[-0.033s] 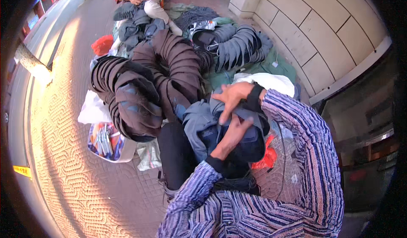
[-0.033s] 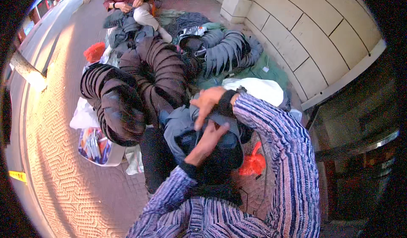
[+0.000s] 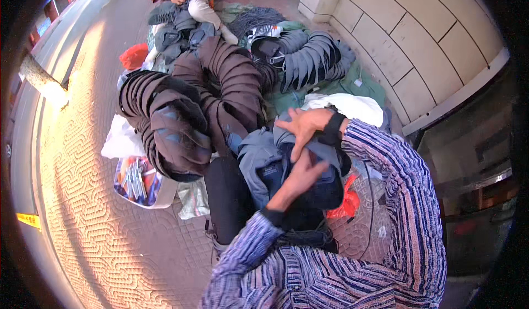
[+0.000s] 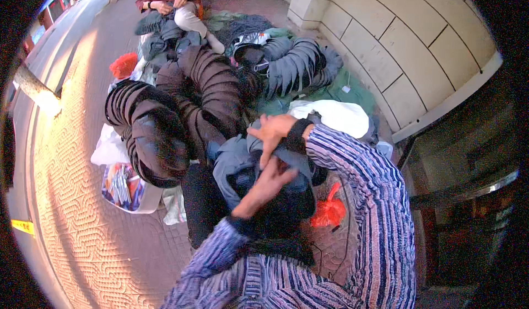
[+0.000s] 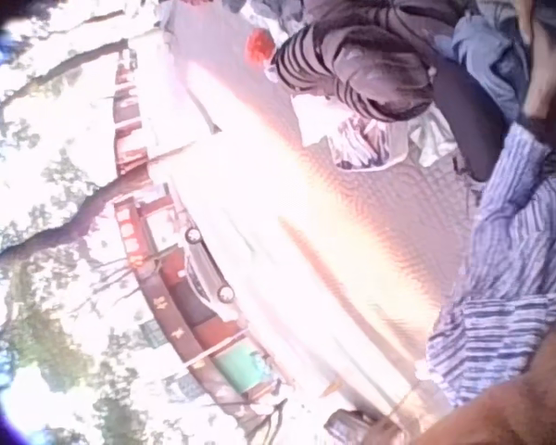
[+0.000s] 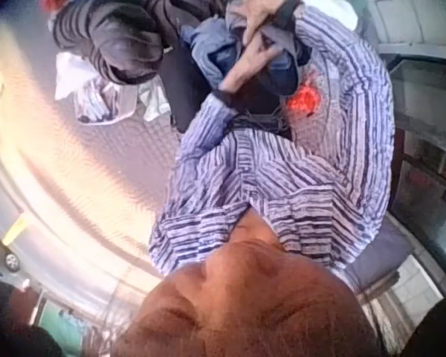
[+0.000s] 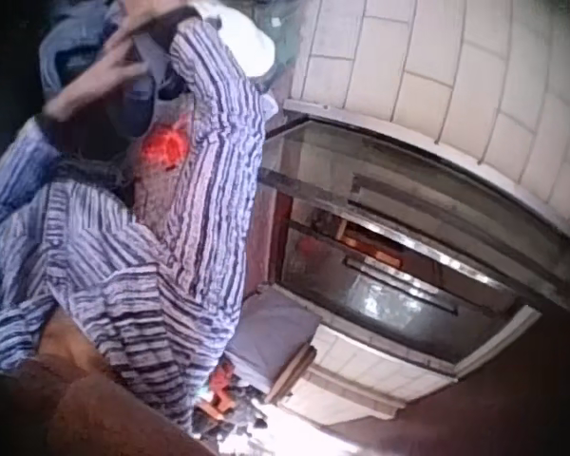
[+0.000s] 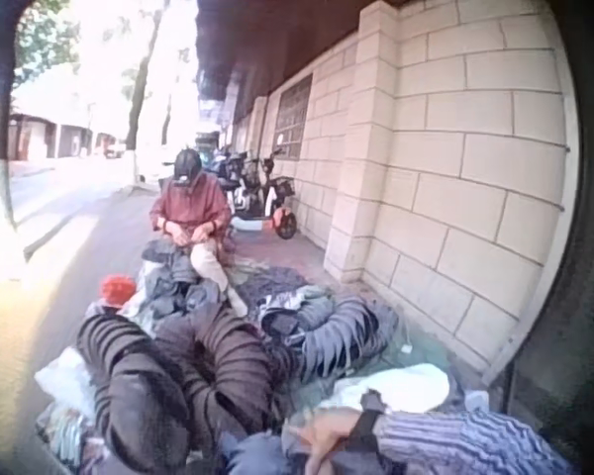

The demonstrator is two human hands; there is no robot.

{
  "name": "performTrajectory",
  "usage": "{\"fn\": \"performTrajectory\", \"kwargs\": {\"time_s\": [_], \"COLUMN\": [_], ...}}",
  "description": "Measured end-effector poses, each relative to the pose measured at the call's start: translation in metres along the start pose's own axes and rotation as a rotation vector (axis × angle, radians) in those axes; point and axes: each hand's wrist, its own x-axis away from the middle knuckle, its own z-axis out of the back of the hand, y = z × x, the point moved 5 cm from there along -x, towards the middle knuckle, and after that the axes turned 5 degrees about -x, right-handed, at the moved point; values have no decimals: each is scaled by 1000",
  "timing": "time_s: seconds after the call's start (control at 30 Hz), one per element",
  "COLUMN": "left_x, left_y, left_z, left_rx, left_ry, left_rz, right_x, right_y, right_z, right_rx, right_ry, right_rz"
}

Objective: Lacing a grey athletic shoe while sitting on a mat.

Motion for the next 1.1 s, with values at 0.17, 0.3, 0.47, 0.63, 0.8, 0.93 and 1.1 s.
{"fn": "performTrajectory", "kwargs": {"time_s": [0.17,0.3,0.47,0.63,0.8,0.93,1.1], "left_x": [38,10,59,52,-11,-27,-37], "left_y": [28,21,66,74,-39,-80,-68], "left_z": [104,132,116,128,148,166,166], "left_rx": [-1364,-944,-1109,-931,-897,-477,-1491], "left_ry": [407,-136,-339,-562,-599,-686,-563], "left_rz": [-204,-90,-148,-310,50,346,135], "right_x": [8,33,96,102,-7,-25,10], "right_y": [3,-15,-58,-60,-28,-5,-28], "right_z": [-18,3,28,47,-16,-42,-43], "right_rx": [-108,-153,6,-88,344,32,-106], "right_ry": [371,505,292,372,407,808,1070], "right_rz": [-31,167,614,959,427,511,530]}}
